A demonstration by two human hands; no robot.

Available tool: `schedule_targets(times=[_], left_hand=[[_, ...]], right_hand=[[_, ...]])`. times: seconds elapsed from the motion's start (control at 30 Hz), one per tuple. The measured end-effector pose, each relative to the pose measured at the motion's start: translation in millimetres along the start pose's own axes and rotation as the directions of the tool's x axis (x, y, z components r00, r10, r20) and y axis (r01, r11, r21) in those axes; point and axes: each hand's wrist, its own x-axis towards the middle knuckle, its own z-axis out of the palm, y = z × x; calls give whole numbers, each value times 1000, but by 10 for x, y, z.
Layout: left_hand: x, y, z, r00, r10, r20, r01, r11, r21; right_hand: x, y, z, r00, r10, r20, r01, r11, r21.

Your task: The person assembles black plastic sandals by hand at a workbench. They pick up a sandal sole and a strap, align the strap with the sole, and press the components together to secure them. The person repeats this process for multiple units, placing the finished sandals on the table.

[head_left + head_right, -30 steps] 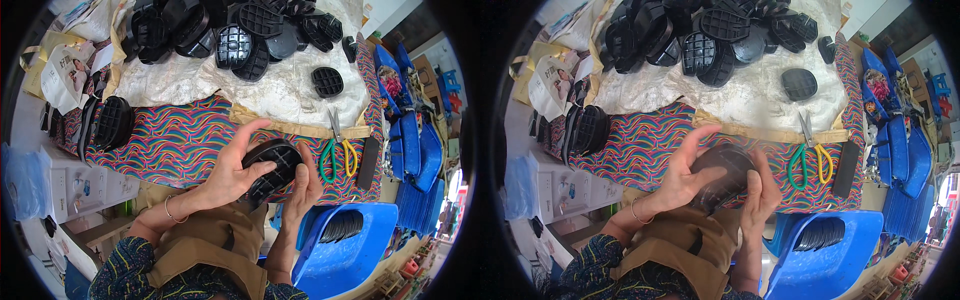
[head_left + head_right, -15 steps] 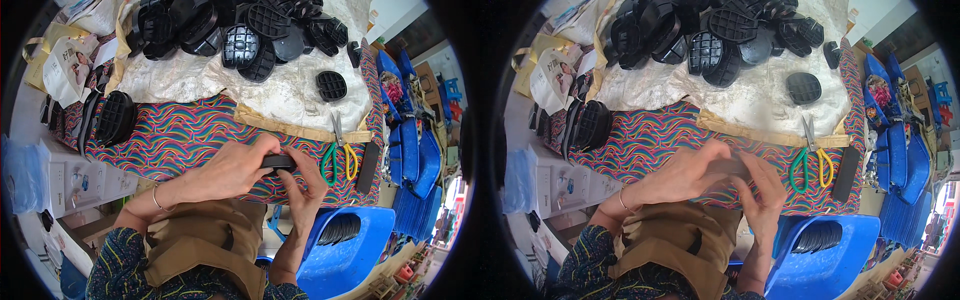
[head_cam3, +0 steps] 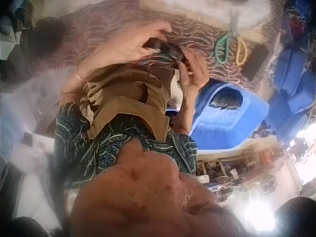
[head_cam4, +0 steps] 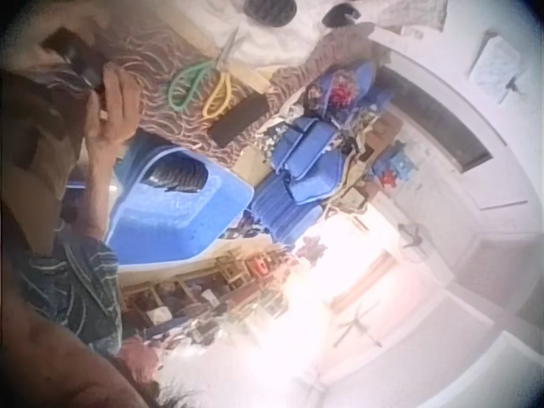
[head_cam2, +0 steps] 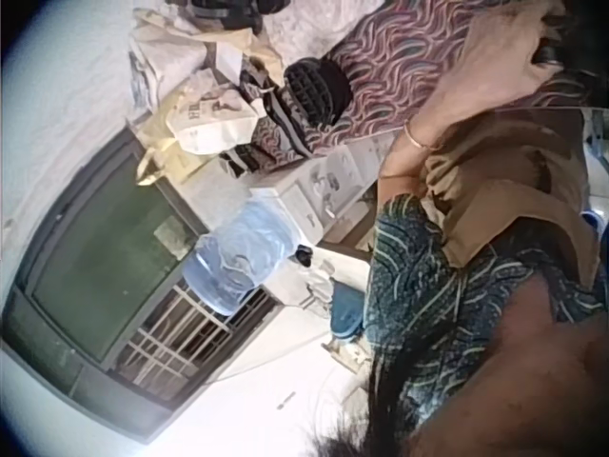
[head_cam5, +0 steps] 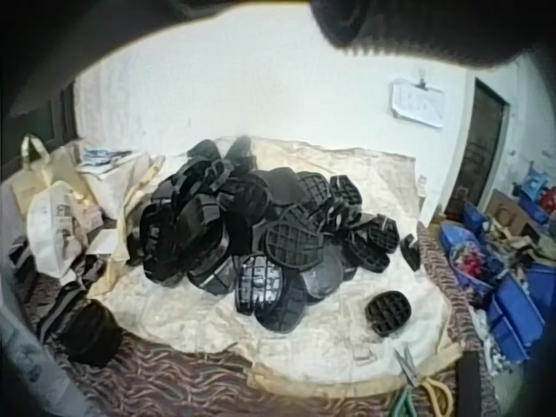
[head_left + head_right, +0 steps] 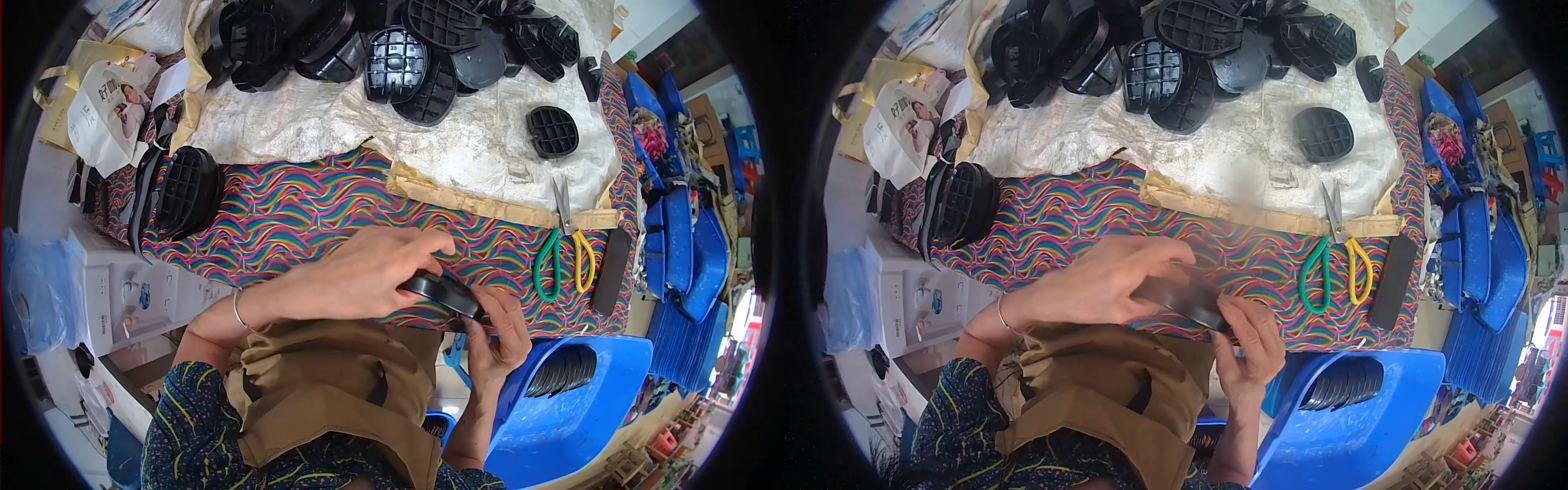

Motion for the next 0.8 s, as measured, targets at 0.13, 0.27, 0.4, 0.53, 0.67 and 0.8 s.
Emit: schedule_targets(times=[0.13,0.27,0.4,0.53,0.67,0.8], left_hand=[[-33,-8,80,997,-23,-73,20,999,-41],[-31,-26,134,993,-32,-112,22,996,-86],[-26,-43,243,977,49,-206,-66,995,-76],[9,-46,277,964,83,-252,-117,986,-122],[-3,-2,246,966,66,-249,-105,984,-146],[-9,-80,282,980,-2,-201,-42,976,-212]], right_hand=[[220,-228,-31,995,-13,97,27,988,-151],[255,-119,-30,970,-109,216,130,988,-82],[202,-70,-45,967,-117,227,146,983,-113],[310,-330,-29,992,69,106,-60,994,-87],[333,-266,19,964,-70,255,119,976,-183],[315,-171,97,972,-103,212,130,984,-119]])
